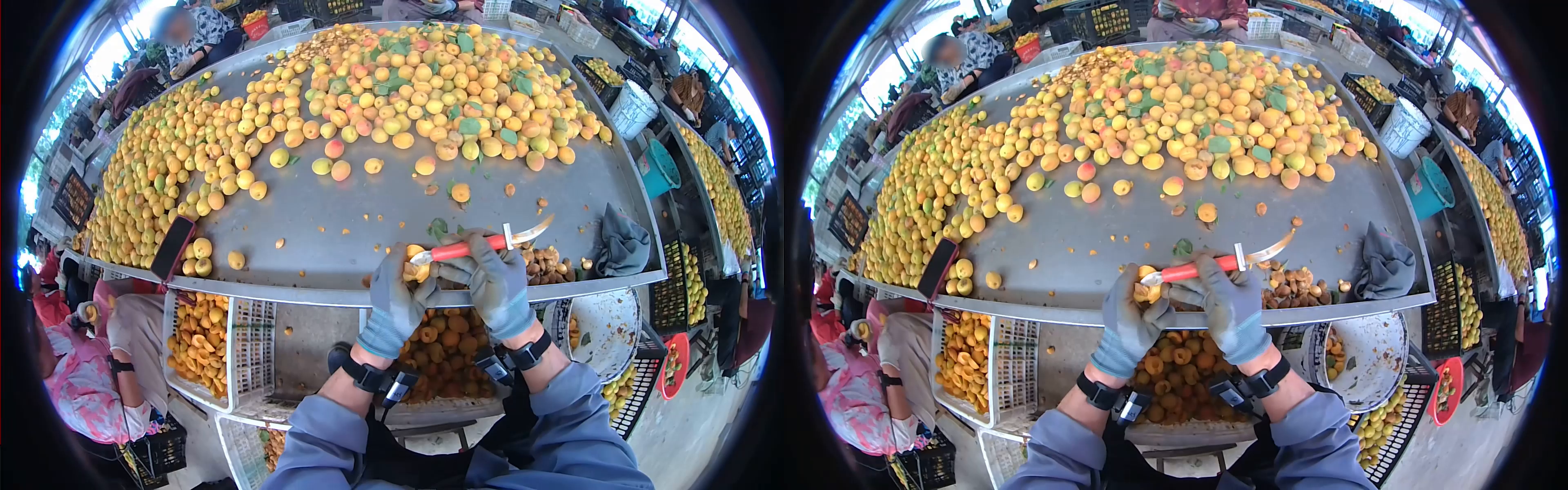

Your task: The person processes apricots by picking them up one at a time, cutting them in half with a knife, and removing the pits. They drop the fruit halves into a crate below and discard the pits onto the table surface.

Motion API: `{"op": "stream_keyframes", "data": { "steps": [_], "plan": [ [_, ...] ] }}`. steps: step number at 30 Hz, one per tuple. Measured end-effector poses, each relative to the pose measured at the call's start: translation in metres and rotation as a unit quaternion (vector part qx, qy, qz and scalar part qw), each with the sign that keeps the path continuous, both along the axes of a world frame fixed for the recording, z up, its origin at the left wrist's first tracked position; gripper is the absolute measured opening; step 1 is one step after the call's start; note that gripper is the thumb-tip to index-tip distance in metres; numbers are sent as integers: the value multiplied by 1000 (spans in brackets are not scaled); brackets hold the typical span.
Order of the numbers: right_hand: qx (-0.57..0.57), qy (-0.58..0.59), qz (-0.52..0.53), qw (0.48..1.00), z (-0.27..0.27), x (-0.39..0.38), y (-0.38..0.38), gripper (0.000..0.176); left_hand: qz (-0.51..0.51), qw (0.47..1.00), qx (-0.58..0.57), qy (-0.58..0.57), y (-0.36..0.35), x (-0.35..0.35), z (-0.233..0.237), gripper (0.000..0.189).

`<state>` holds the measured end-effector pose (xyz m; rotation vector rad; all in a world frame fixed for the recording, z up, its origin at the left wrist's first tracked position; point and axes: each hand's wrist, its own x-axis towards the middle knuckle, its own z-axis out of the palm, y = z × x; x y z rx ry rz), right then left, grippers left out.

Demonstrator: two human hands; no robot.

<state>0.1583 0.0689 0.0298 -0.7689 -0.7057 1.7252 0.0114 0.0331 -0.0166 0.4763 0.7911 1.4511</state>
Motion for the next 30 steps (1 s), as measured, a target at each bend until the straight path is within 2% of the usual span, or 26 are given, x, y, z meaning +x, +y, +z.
{"op": "stream_keyframes", "data": {
  "steps": [2, 4, 5, 6, 7, 8, 9, 10, 11, 13, 14, 15, 16, 18, 19, 20, 21, 22, 23, 24, 25, 26, 27, 28, 29, 30],
  "plan": [
    [11, 21, -26, 999, 0, 4, 6, 24, 45, 999, -26, -1, 6, 5, -6, 38],
    [142, -93, -100, 980, -1, 14, 14, 19, 81, 996, 5, 43, 14, 6, -29, 38],
    [143, -93, -100, 980, 2, 15, 12, 19, 116, 989, 36, 89, 17, 7, -36, 38],
    [232, -274, -58, 932, 9, 16, 9, 19, 115, 989, 38, 89, 15, 7, -43, 38],
    [309, -444, -14, 841, 13, 17, 7, 20, 92, 995, 30, 23, 10, 10, -20, 34],
    [400, -487, -12, 776, 8, 14, 8, 29, 67, 997, 22, -44, 7, 11, -7, 30],
    [399, -487, -13, 777, 7, 10, 5, 29, 66, 997, 22, -44, 6, 9, -8, 30],
    [430, -537, 4, 726, 8, 5, 1, 30, 88, 945, 136, 285, 4, 2, -11, 31],
    [457, -583, 22, 671, 8, 3, -2, 32, 101, 776, 233, 578, 2, -3, -15, 38],
    [449, -600, 28, 662, -1, 6, 1, 38, 76, 771, 201, 600, -3, -6, -30, 38],
    [475, -607, 28, 636, -6, 6, 1, 37, 50, 764, 169, 620, -5, -8, -36, 39],
    [500, -615, 28, 610, -10, 8, 2, 36, 50, 764, 169, 620, -5, -11, -42, 39],
    [499, -615, 28, 610, -13, 9, 3, 36, 65, 753, 194, 626, -6, -13, -42, 42],
    [566, -589, 7, 577, -15, 9, 4, 31, 81, 740, 218, 631, -8, -15, -42, 44],
    [567, -588, 7, 577, -11, 8, 3, 31, 38, 751, 194, 630, -9, -15, -30, 46],
    [541, -589, 7, 601, -4, 8, 0, 30, -4, 761, 170, 626, -9, -13, -24, 49],
    [514, -589, 8, 624, 0, 7, -1, 30, -3, 761, 171, 626, -9, -11, -29, 49],
    [515, -589, 8, 623, -1, 6, -2, 30, 46, 742, 211, 634, -9, -8, -34, 50],
    [535, -600, 10, 595, -4, 6, -4, 30, 95, 721, 250, 640, -10, -7, -38, 52],
    [554, -610, 11, 567, -7, 5, -5, 30, 95, 721, 250, 640, -11, -8, -41, 52],
    [554, -609, 11, 567, -9, 4, -5, 30, 69, 745, 228, 623, -11, -9, -39, 52],
    [537, -560, -9, 631, -12, 4, -4, 27, 42, 767, 206, 606, -11, -10, -36, 52],
    [515, -507, -29, 691, -12, 3, -3, 24, 42, 767, 205, 606, -11, -8, -33, 52],
    [516, -506, -28, 691, -9, 4, -3, 24, 26, 952, 109, 285, -9, -5, -27, 48],
    [348, -453, -12, 821, -2, 7, -1, 19, 7, 997, -2, -78, -7, -3, -24, 44],
    [163, -378, 5, 911, 3, 10, 2, 14, 7, 997, -2, -78, -8, -4, -26, 44]
  ]
}}
